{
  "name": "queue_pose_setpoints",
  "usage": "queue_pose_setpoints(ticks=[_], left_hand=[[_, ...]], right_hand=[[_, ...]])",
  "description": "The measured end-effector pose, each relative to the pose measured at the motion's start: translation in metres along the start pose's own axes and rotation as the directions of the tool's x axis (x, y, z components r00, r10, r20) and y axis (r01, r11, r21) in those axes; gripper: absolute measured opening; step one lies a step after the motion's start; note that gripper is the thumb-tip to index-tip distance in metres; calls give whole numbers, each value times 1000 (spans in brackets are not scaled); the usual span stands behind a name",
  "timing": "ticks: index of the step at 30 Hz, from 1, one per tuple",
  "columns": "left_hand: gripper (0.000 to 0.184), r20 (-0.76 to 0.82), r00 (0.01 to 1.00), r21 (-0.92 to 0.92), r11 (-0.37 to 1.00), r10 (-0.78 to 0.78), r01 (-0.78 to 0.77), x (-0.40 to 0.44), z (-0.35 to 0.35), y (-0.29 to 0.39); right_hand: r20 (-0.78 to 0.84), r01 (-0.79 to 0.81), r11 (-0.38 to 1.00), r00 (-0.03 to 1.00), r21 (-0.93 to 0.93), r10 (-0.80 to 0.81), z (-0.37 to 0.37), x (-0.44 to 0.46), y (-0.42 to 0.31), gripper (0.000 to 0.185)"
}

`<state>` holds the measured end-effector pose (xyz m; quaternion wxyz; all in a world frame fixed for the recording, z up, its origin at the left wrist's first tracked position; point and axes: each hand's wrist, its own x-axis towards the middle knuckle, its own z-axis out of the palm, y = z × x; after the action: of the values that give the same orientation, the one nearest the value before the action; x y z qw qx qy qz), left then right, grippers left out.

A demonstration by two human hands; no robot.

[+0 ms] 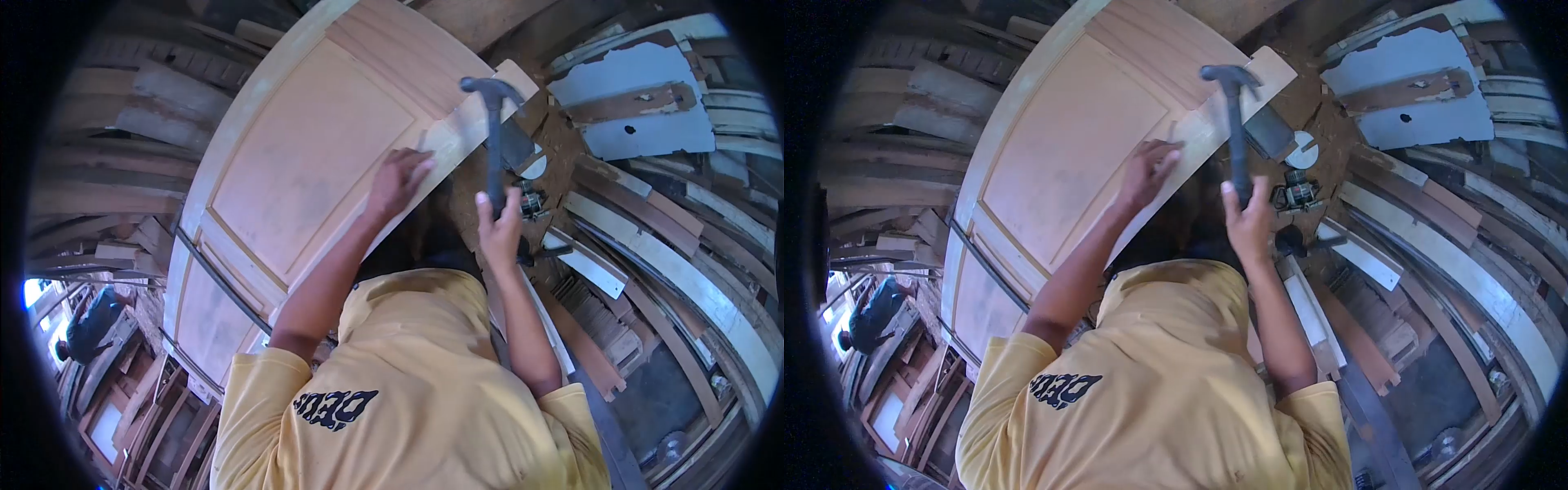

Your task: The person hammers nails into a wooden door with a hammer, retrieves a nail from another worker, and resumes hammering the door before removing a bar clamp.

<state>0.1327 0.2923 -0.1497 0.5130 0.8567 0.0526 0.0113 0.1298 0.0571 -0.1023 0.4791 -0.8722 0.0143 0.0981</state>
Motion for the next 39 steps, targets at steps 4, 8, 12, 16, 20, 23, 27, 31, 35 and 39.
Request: queue_pose_setpoints(ticks=[4,8,12,16,20,23,27,31,35,39], left_hand=[[19,-236,972,206,977,-5,55,-6,-12,-44],[21,-286,953,393,919,98,24,-3,-5,-52],[22,-277,957,404,914,83,38,-1,-5,-47],[22,-274,949,425,905,158,-28,-2,-1,-56],[26,-289,948,378,926,132,-13,-3,-3,-53],[28,-259,961,367,930,92,9,-3,-6,-52],[30,-259,959,359,933,116,-16,-1,-10,-49],[33,-276,947,349,935,162,-59,-2,-11,-48],[35,-279,951,335,941,136,-36,-8,-7,-52],[33,-265,948,341,937,175,-78,-7,-6,-58]], right_hand=[[1,93,968,995,-232,-96,-12,51,27,51],[-53,298,879,939,-373,-340,-25,69,19,64],[-100,351,841,900,-411,-424,-28,71,17,55],[-167,395,808,847,-438,-504,-14,78,30,54],[72,73,796,997,-601,-37,-27,92,15,57],[-83,311,845,921,-435,-382,-27,85,16,59],[-131,348,806,879,-479,-457,-16,85,36,57],[44,65,859,998,-507,-50,-25,81,16,55],[-57,205,969,975,-141,-214,-30,53,16,63],[-109,216,969,967,-118,-229,-36,57,-8,71]])
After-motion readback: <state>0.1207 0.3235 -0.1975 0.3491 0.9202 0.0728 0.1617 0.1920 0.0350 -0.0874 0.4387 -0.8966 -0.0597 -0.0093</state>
